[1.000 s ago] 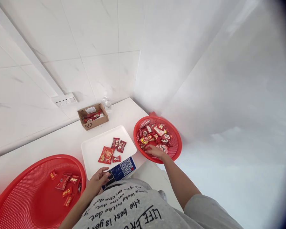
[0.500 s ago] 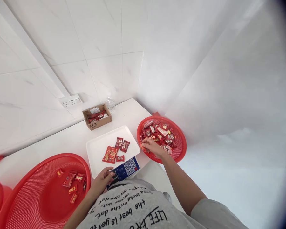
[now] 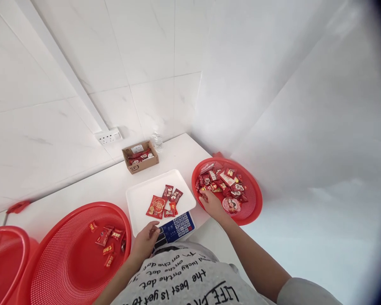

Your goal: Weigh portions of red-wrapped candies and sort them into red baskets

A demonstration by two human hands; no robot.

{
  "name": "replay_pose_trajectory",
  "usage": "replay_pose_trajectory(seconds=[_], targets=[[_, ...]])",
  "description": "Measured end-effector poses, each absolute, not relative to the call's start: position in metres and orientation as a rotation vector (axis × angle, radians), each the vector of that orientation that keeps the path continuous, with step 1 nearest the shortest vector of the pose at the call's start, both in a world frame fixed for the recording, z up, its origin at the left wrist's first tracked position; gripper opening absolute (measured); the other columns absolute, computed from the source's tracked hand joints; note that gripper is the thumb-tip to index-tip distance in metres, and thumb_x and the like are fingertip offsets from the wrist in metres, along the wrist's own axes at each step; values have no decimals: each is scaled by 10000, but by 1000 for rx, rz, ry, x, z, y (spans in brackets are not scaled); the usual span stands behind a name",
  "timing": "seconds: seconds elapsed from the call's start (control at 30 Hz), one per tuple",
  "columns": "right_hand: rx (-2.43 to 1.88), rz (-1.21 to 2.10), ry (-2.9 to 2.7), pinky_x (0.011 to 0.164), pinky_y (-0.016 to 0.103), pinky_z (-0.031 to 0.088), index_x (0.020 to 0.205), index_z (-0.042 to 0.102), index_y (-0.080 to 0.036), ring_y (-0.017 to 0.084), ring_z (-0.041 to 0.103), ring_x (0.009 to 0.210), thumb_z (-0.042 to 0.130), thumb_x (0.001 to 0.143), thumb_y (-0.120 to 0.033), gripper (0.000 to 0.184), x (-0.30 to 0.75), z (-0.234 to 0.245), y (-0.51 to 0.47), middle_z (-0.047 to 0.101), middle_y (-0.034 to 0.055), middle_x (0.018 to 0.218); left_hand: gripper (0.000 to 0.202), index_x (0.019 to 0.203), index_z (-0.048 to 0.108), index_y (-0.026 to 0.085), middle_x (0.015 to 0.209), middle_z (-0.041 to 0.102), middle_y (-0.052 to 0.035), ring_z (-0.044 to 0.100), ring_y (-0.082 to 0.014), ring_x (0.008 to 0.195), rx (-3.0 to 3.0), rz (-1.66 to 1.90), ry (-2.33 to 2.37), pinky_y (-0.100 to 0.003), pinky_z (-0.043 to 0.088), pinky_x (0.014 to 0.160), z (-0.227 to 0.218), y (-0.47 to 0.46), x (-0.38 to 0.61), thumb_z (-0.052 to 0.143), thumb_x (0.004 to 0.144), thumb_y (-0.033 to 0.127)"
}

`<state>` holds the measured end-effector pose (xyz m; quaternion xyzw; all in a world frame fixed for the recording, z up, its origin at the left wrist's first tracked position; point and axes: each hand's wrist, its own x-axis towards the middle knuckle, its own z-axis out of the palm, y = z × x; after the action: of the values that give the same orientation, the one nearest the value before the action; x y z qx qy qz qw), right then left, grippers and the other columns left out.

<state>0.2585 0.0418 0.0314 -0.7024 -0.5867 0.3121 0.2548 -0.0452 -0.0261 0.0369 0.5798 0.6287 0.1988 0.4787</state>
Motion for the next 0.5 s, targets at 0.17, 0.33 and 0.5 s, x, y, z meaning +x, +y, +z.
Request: replay_pose_trajectory(seconds=[0.17,0.33,0.5], targets=[[-2038,839,-1760,1022,363,370,1298,473,-115,237,480,1223,387,895,-369,484,262,14,18,530,149,1319,346,1161,594,243,1233,594,-78,493,-240,1197,2090,481,1499,-439,411,1005,41,-7,-33,427,875,341],[-2186,803,-1870,987,366,387,1368,406,-133,256,456,1255,322,920,-425,541,252,14,11,482,156,1378,562,1395,396,259,1517,302,-99,194,-328,1406,2358,276,1524,-561,253,1091,32,21,1,477,867,436],[-2242,814,-1868,926,353,416,1371,402,-176,254,492,1218,312,918,-452,538,251,19,13,497,137,1368,610,1447,263,345,1560,181,-101,143,-372,1413,2337,97,1672,-671,166,1055,17,42,27,443,881,482]])
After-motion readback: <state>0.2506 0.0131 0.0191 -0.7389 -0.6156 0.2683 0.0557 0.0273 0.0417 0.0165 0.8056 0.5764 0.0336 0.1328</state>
